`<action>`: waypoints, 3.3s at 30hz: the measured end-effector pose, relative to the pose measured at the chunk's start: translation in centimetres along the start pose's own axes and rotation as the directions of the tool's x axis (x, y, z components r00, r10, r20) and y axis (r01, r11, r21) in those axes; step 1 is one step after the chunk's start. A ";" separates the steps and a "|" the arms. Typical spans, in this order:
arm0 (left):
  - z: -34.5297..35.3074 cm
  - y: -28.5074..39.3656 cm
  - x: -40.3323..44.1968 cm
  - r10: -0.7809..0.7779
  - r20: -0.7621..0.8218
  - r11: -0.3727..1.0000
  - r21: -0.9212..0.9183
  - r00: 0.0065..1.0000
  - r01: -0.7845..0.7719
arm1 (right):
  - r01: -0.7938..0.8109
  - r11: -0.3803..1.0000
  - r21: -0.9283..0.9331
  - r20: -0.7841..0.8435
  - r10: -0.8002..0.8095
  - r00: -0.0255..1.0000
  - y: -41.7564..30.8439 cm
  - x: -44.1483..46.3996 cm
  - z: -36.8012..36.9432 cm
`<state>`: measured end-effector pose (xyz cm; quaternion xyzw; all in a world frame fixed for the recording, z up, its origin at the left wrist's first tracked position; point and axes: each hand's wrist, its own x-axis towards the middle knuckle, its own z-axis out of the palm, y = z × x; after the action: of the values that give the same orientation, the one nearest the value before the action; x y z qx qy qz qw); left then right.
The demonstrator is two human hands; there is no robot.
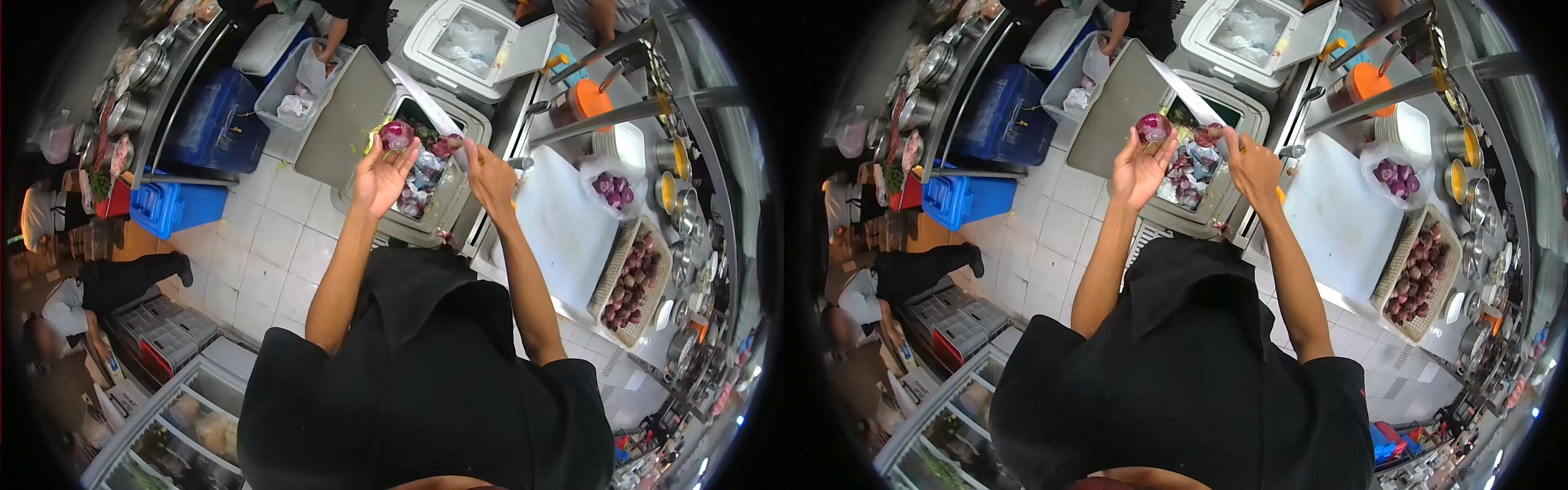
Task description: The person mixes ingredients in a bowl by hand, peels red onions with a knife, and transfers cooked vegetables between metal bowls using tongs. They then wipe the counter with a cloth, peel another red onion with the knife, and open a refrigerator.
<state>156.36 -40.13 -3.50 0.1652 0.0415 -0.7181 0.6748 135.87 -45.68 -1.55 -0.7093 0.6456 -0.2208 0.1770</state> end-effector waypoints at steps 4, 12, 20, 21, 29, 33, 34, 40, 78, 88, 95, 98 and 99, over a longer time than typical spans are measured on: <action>1.5 -0.1 -1.5 -0.015 0.126 0.999 0.043 0.992 0.010 | -0.027 0.986 -0.166 0.054 0.036 0.998 -0.4 1.2 -0.3; 3.6 -1.0 -2.9 -0.060 0.167 0.993 0.110 0.984 0.042 | -0.065 0.987 0.146 0.040 0.059 0.997 -6.7 -0.6 -5.0; 5.2 -1.9 -3.5 -0.026 0.190 0.985 0.174 0.981 -0.008 | -0.028 0.965 0.262 0.034 0.020 0.999 -9.7 -2.1 -7.0; 5.2 -2.0 -3.5 -0.026 0.194 0.985 0.172 0.981 -0.008 | -0.026 0.965 0.259 0.031 0.019 0.999 -9.7 -2.0 -7.0; 5.2 -2.2 -3.3 0.016 0.164 0.980 0.192 0.986 -0.048 | -0.025 0.965 0.261 0.046 0.013 0.999 -9.2 -2.0 -6.7; 5.7 -2.2 -3.3 0.032 0.133 0.973 0.221 0.991 -0.061 | 0.010 0.967 0.255 0.083 -0.033 0.996 -9.6 -2.0 -7.4; 5.7 -2.3 -3.3 0.035 0.131 0.972 0.226 0.991 -0.064 | 0.025 0.966 0.256 0.073 -0.045 0.996 -9.5 -2.0 -7.3; 5.8 -2.5 -3.5 0.069 0.115 0.957 0.272 0.991 -0.098 | 0.035 0.950 0.309 0.083 -0.064 0.995 -9.0 -2.1 -7.1; 7.0 -2.2 -4.2 0.027 0.089 0.966 0.255 0.996 -0.049 | 0.068 0.924 0.377 0.089 -0.109 0.990 -8.6 -1.8 -7.7; 6.9 -2.2 -4.1 0.136 0.053 0.914 0.380 0.989 -0.146 | 0.052 0.920 0.388 0.118 -0.106 0.987 -8.2 -2.0 -7.2; 6.7 -1.9 -3.8 0.155 0.030 0.902 0.402 0.987 -0.154 | -0.010 0.889 0.458 0.128 -0.055 0.990 -7.5 -1.6 -7.0; 6.7 -1.7 -3.9 0.172 0.044 0.893 0.415 0.984 -0.175 | 0.059 0.909 0.412 0.112 -0.115 0.987 -7.5 -1.5 -7.1; 6.6 -1.6 -3.9 0.171 0.047 0.893 0.416 0.984 -0.175 | 0.059 0.909 0.412 0.110 -0.114 0.987 -7.8 -1.6 -7.2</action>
<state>153.73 -38.17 3.58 0.3058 -0.1311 -0.6482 0.6849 138.34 -43.08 8.57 -0.6979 0.5402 -0.3109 0.3528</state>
